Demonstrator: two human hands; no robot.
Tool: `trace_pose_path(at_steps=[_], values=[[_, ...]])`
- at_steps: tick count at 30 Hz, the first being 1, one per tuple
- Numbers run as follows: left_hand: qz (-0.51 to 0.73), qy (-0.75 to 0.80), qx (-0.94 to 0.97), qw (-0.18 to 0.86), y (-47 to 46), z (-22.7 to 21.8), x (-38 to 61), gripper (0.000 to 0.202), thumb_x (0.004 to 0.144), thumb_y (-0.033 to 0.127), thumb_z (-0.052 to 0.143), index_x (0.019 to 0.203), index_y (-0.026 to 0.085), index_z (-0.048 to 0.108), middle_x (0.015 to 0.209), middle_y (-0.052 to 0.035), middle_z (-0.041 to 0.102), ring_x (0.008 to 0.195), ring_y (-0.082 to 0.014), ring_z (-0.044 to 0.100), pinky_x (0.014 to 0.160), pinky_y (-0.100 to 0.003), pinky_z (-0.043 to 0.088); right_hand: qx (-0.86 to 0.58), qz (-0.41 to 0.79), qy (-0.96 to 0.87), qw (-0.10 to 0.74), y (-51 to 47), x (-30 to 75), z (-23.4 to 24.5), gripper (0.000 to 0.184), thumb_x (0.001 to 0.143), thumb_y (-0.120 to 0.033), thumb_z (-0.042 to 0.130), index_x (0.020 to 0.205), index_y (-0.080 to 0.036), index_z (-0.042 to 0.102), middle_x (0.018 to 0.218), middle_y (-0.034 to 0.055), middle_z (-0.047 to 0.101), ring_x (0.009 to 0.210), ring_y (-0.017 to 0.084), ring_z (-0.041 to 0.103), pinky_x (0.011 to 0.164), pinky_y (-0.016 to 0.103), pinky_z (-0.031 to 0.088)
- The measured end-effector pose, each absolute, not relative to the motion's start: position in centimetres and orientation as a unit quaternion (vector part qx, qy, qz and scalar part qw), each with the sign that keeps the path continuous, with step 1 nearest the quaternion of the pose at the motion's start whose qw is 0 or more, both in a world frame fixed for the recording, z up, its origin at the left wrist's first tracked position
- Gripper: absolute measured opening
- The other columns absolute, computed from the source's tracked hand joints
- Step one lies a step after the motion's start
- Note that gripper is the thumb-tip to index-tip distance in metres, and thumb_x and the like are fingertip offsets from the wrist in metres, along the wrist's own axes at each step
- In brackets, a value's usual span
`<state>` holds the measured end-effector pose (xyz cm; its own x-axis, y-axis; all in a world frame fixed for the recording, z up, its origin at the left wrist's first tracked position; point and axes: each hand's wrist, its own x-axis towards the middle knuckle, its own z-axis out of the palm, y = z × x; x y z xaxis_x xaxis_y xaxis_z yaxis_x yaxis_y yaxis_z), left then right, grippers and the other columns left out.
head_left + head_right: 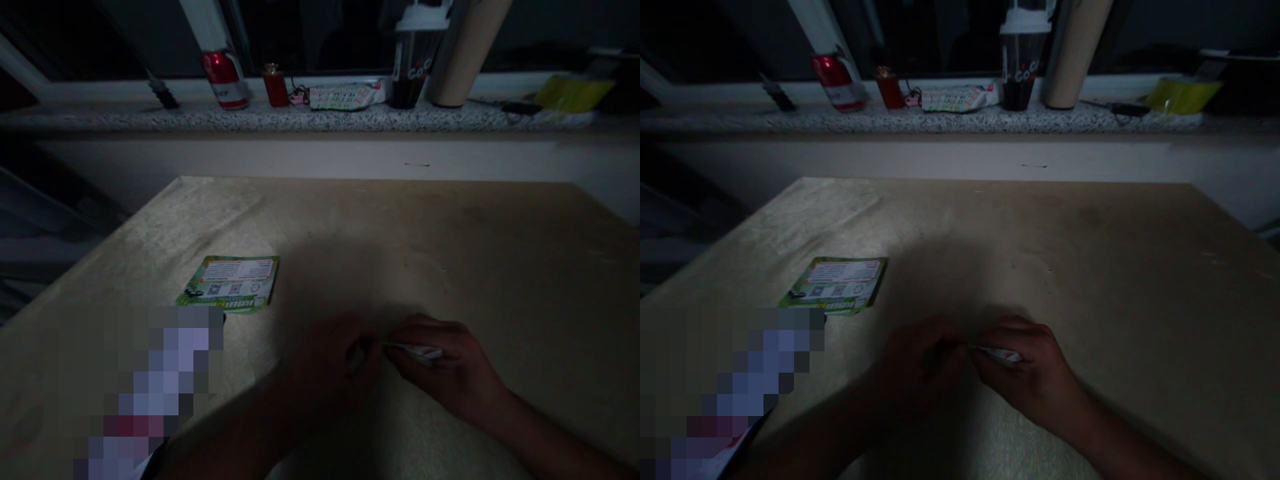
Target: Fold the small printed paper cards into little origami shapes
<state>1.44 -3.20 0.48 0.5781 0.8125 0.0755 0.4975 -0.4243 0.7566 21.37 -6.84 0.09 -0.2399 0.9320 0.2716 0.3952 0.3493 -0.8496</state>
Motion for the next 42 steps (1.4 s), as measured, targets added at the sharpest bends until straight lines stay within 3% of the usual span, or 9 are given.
trace_pose_path(at_steps=[5,18,27,39,42], values=[[0.230,0.403,0.819,0.337,-3.17,0.17,1.63,0.011,0.086,0.019,0.059,0.076,0.017,0.062,0.070,0.0010,0.059,0.061,-0.0108,0.049,0.060,-0.025,0.034,-0.458,0.317,-0.731,0.395,-6.80,21.23,0.02,0.013,0.091,-0.018,0.064,0.084,-0.016,0.075,0.070,0.0066,0.070,0.061,0.016,0.061,0.053,0.029,0.046],[0.303,0.361,0.828,0.303,-3.35,-0.09,1.79,0.010,0.085,0.015,0.058,0.075,0.017,0.060,0.068,0.0021,0.057,0.059,-0.0103,0.049,0.058,-0.024,0.034,-0.460,0.341,-0.716,0.399,-6.94,21.32,-0.43,0.010,0.090,-0.018,0.066,0.083,-0.017,0.073,0.071,0.0036,0.067,0.063,0.014,0.060,0.055,0.026,0.046],[0.285,0.352,0.831,0.323,-3.14,0.19,1.94,0.011,0.086,0.013,0.057,0.075,0.016,0.059,0.069,0.0024,0.054,0.061,-0.0102,0.049,0.059,-0.023,0.034,-0.483,0.335,-0.719,0.371,-7.15,21.09,-0.43,0.013,0.089,-0.018,0.064,0.080,-0.016,0.072,0.066,0.0015,0.063,0.058,0.014,0.057,0.051,0.026,0.042],[0.222,0.404,0.817,0.345,-3.20,0.29,2.05,0.010,0.083,0.020,0.058,0.074,0.017,0.059,0.068,0.0012,0.056,0.062,-0.0124,0.050,0.059,-0.025,0.033,-0.509,0.335,-0.719,0.334,-7.17,21.12,-0.63,0.019,0.086,-0.018,0.063,0.068,-0.018,0.069,0.070,0.0027,0.071,0.059,0.014,0.064,0.052,0.025,0.048],[0.217,0.406,0.812,0.359,-3.22,0.45,2.00,0.010,0.084,0.022,0.057,0.076,0.017,0.061,0.069,0.0008,0.058,0.062,-0.0124,0.051,0.059,-0.025,0.034,-0.522,0.345,-0.707,0.329,-7.15,20.94,-0.24,0.013,0.085,-0.018,0.064,0.074,-0.019,0.071,0.069,0.0013,0.073,0.058,0.014,0.066,0.051,0.024,0.050]])
